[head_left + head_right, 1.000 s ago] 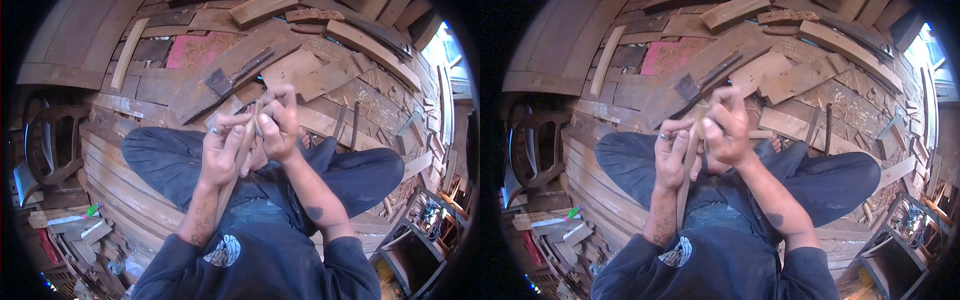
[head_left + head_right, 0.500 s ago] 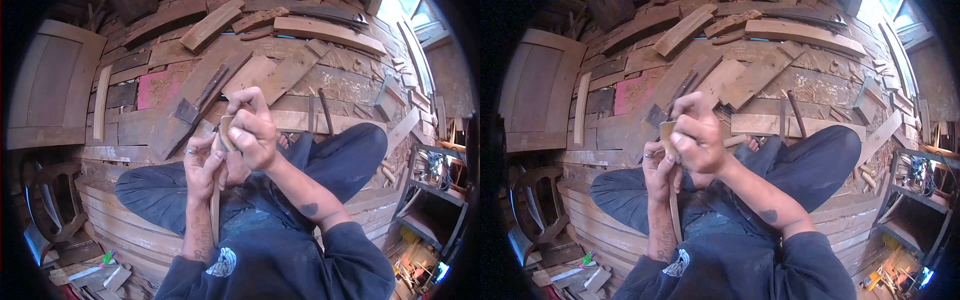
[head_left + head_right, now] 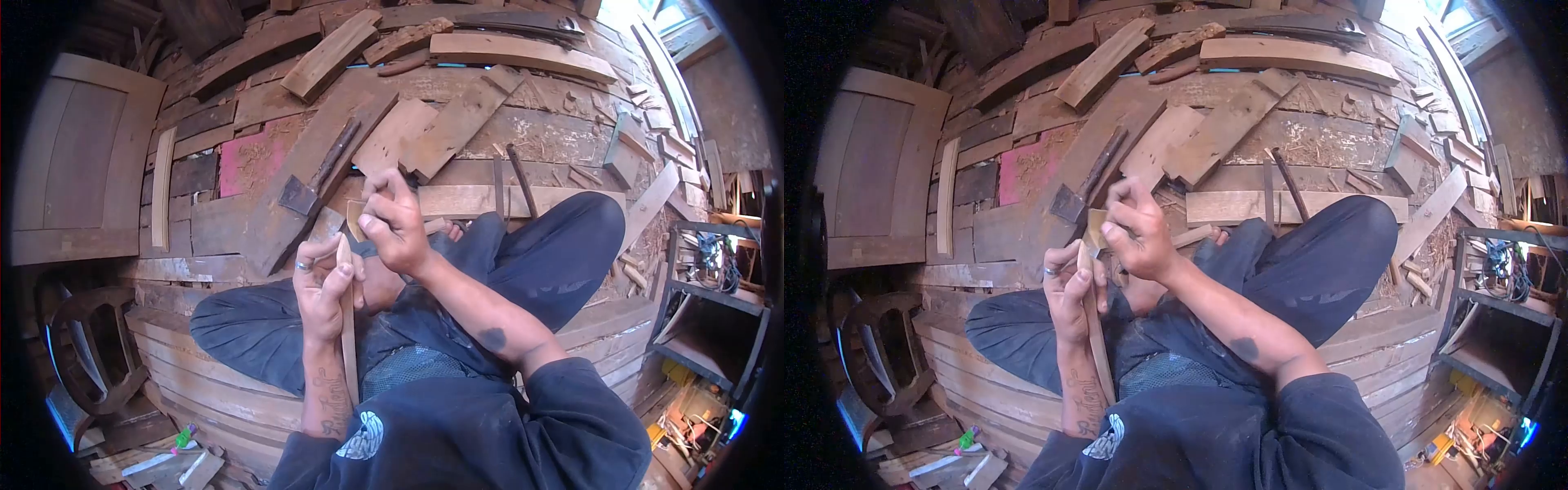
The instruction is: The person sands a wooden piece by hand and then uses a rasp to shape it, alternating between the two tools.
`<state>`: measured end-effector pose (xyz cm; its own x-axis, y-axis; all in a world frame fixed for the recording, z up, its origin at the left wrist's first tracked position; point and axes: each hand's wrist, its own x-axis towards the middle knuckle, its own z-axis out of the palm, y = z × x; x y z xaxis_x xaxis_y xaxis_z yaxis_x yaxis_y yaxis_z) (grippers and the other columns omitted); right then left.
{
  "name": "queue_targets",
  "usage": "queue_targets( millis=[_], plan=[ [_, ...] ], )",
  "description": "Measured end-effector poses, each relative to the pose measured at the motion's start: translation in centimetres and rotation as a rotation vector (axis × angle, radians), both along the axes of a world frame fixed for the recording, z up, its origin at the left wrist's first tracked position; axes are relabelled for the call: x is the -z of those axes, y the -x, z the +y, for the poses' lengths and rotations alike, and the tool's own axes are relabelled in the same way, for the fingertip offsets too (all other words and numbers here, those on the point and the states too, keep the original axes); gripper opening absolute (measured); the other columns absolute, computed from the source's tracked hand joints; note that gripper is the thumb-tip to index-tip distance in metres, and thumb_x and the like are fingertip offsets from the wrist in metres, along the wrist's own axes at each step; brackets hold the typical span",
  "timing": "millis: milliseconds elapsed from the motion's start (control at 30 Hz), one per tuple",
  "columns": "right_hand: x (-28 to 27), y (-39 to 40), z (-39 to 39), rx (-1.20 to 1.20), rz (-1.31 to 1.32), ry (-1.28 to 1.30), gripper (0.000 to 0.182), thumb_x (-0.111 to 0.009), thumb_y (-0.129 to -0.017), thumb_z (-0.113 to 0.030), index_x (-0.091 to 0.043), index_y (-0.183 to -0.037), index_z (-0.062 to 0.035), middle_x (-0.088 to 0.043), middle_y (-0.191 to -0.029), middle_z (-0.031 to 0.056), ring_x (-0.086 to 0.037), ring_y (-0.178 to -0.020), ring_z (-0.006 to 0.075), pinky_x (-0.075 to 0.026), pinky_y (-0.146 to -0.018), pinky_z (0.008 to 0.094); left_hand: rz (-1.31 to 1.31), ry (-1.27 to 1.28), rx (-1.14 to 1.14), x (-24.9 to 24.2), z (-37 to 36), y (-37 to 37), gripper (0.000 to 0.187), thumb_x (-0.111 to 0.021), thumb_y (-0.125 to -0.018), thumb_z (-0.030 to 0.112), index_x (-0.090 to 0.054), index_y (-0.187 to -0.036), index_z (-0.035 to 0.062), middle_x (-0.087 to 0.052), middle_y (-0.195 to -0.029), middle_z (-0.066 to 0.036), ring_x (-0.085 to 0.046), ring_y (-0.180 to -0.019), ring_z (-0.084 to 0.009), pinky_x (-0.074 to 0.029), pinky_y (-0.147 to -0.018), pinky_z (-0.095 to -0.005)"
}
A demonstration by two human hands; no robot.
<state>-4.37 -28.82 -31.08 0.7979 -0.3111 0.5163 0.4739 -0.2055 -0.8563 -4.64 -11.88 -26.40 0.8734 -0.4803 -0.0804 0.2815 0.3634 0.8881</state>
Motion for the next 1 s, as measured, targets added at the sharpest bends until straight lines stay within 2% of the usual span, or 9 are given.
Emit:
queue_targets(
  millis=[133,267,367,467,500,600,700,867,1000],
  plan=[
    [-5.4,0.0,0.5,-0.084,-0.099,-0.12,0.012,-0.06,-0.082,-0.008,-0.057,-0.074,0.001,-0.049,-0.103,0.016,-0.05,-0.087,0.0241,-0.044,-0.078,0.0357,0.042,-0.039,-0.009,0.0,-0.1,0.2,0.032,-0.062,-0.101,0.008,-0.053,-0.132,0.004,-0.066,-0.088,-0.015,-0.058,-0.055,-0.0115,-0.045,-0.049,-0.0228],
    [1.2,-0.3,-0.3,0.02,0.0,0.058,0.013,-0.061,-0.085,-0.005,-0.056,-0.075,0.001,-0.05,-0.103,0.0151,-0.052,-0.074,0.0177,-0.045,-0.066,0.0332,0.048,-0.045,-0.011,-0.1,0.4,-0.2,0.032,-0.062,-0.1,0.008,-0.054,-0.131,0.0023,-0.067,-0.088,-0.016,-0.058,-0.055,-0.0121,-0.047,-0.051,-0.0238],
    [-3.9,-0.3,-0.1,-0.033,-0.104,-0.06,0.012,-0.061,-0.085,-0.005,-0.057,-0.076,0.0023,-0.051,-0.101,0.015,-0.052,-0.077,0.0195,-0.046,-0.07,0.0345,0.048,-0.067,-0.015,-0.5,0.8,0.0,0.031,-0.061,-0.101,0.008,-0.053,-0.131,0.0006,-0.069,-0.091,-0.017,-0.06,-0.056,-0.0143,-0.049,-0.052,-0.0251],
    [-2.9,-0.4,0.9,-0.071,-0.083,-0.038,0.013,-0.061,-0.085,-0.007,-0.058,-0.077,0.0028,-0.051,-0.101,0.0159,-0.053,-0.081,0.0215,-0.047,-0.073,0.0347,0.015,-0.058,0.001,0.1,0.4,0.2,0.031,-0.059,-0.102,0.007,-0.052,-0.131,-0.0002,-0.071,-0.096,-0.017,-0.065,-0.066,-0.016,-0.053,-0.061,-0.0257],
    [-0.2,-0.2,1.1,-0.047,-0.026,-0.01,0.013,-0.061,-0.085,-0.007,-0.059,-0.077,0.0026,-0.051,-0.102,0.0162,-0.053,-0.081,0.0215,-0.046,-0.073,0.0346,0.008,-0.08,0.011,0.1,0.7,-0.1,0.031,-0.059,-0.104,0.009,-0.052,-0.132,-0.0009,-0.072,-0.099,-0.017,-0.069,-0.083,-0.0156,-0.054,-0.074,-0.0269],
    [0.9,-0.8,0.1,-0.044,0.0,0.02,0.013,-0.061,-0.085,-0.007,-0.059,-0.077,0.0025,-0.05,-0.103,0.0165,-0.053,-0.081,0.022,-0.046,-0.073,0.0346,-0.004,-0.099,-0.012,-0.3,0.8,-0.4,0.029,-0.056,-0.107,0.015,-0.05,-0.133,0.003,-0.069,-0.086,-0.021,-0.06,-0.049,-0.0168,-0.048,-0.045,-0.0258],
    [-4.4,-1.1,0.4,-0.108,-0.118,-0.076,0.013,-0.061,-0.085,-0.006,-0.058,-0.076,0.003,-0.05,-0.101,0.0166,-0.052,-0.079,0.0226,-0.046,-0.073,0.0349,0.025,-0.162,0.029,-0.5,1.1,-0.4,0.031,-0.049,-0.109,0.014,-0.046,-0.136,-0.0008,-0.07,-0.091,-0.022,-0.064,-0.056,-0.0174,-0.051,-0.05,-0.0266],
    [0.8,-1.3,-0.5,-0.06,-0.014,0.092,0.013,-0.062,-0.085,-0.008,-0.059,-0.077,0.0021,-0.05,-0.101,0.0162,-0.054,-0.079,0.0234,-0.047,-0.071,0.0348,0.057,-0.168,0.035,-1.0,1.0,-0.5,0.03,-0.041,-0.112,0.017,-0.044,-0.136,-0.0017,-0.07,-0.093,-0.021,-0.065,-0.058,-0.0169,-0.053,-0.053,-0.0266],
    [-2.9,-1.3,-0.3,-0.146,-0.044,0.052,0.015,-0.064,-0.086,-0.01,-0.059,-0.079,0.0027,-0.051,-0.1,0.0169,-0.055,-0.08,0.0251,-0.048,-0.071,0.0361,0.023,-0.25,0.028,-0.8,0.8,0.0,0.031,-0.035,-0.113,0.018,-0.042,-0.136,-0.0011,-0.069,-0.092,-0.02,-0.062,-0.055,-0.016,-0.052,-0.05,-0.0264]
  ],
)
